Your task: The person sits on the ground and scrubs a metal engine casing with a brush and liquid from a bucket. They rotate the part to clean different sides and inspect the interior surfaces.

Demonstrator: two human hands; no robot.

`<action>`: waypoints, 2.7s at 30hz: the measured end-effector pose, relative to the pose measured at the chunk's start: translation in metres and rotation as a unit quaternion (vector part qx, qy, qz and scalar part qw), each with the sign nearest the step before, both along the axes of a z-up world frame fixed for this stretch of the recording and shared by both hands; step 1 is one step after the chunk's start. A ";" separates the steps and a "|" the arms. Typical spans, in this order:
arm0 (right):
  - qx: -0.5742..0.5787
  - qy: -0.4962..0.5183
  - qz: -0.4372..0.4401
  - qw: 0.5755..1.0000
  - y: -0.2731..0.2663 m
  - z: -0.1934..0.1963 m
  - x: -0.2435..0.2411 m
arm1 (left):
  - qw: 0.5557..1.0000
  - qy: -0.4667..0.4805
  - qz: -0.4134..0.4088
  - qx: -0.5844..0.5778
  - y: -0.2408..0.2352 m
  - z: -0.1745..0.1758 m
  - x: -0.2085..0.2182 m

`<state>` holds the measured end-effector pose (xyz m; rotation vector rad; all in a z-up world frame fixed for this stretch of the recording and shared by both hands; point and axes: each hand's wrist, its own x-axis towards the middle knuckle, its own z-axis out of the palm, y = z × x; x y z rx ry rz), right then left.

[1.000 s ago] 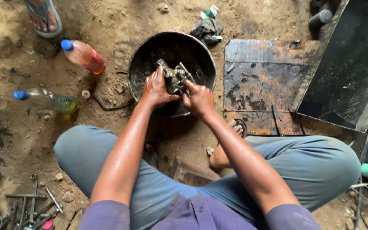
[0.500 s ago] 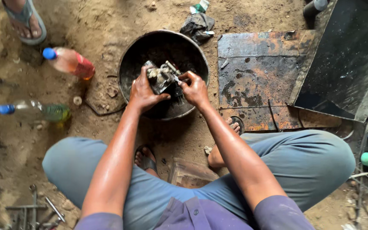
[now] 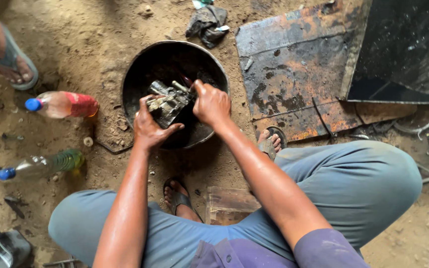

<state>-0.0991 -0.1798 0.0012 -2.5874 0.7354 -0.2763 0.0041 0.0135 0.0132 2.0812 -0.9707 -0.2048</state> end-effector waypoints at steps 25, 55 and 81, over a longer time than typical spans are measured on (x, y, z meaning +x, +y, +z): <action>0.109 0.201 0.112 0.967 -0.023 0.056 0.011 | 0.999 -0.020 -0.030 0.001 0.002 0.002 0.001; -0.221 -0.058 0.358 0.905 -0.043 0.019 0.018 | 0.996 -0.030 -0.073 0.047 -0.008 0.014 -0.026; 0.027 0.169 0.102 0.980 -0.025 0.025 0.017 | 0.996 -0.028 -0.065 0.045 -0.008 0.002 -0.032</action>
